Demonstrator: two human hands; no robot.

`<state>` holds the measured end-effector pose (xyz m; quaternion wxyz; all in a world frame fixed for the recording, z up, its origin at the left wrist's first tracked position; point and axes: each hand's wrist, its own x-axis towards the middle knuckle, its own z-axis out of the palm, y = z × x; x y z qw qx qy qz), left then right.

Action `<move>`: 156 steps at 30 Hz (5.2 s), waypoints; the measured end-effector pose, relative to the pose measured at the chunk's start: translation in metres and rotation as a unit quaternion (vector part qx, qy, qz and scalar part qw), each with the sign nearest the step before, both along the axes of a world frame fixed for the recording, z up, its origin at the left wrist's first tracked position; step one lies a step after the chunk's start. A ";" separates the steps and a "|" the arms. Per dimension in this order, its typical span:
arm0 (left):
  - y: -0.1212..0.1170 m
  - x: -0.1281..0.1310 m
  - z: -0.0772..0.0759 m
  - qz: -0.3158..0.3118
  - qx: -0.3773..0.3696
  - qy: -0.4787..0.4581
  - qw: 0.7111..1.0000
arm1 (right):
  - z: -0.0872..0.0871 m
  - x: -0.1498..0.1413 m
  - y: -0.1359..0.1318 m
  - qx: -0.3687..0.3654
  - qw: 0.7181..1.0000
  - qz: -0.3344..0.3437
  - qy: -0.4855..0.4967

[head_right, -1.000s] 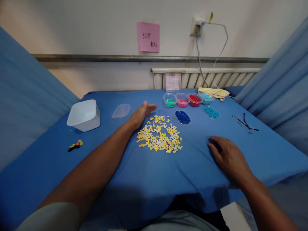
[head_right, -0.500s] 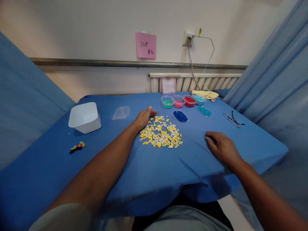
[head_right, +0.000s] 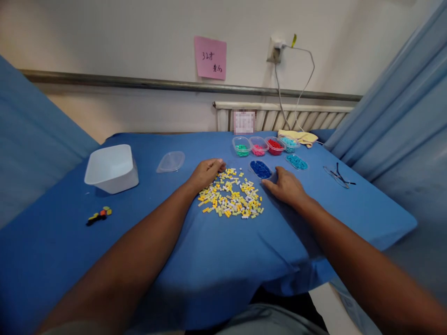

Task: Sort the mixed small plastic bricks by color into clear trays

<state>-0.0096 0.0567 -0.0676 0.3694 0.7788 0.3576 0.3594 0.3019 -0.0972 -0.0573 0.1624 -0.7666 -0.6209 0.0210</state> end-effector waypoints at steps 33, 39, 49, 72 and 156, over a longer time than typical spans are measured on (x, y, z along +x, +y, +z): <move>-0.017 -0.012 0.029 0.062 -0.072 0.075 0.993 | 0.010 0.127 0.042 0.035 0.994 -0.105 -0.004; -0.020 -0.012 0.037 0.074 -0.079 0.095 0.990 | -0.003 0.173 0.053 0.000 0.992 -0.121 0.021; -0.022 -0.009 0.045 0.096 -0.071 0.121 0.986 | -0.007 0.168 0.047 0.042 0.990 -0.134 -0.014; -0.022 -0.009 0.050 0.106 -0.069 0.139 0.982 | -0.014 0.080 0.060 0.081 0.996 0.035 0.001; -0.097 0.017 0.044 -0.001 0.100 0.381 0.919 | -0.014 0.068 0.032 0.101 0.914 0.380 0.105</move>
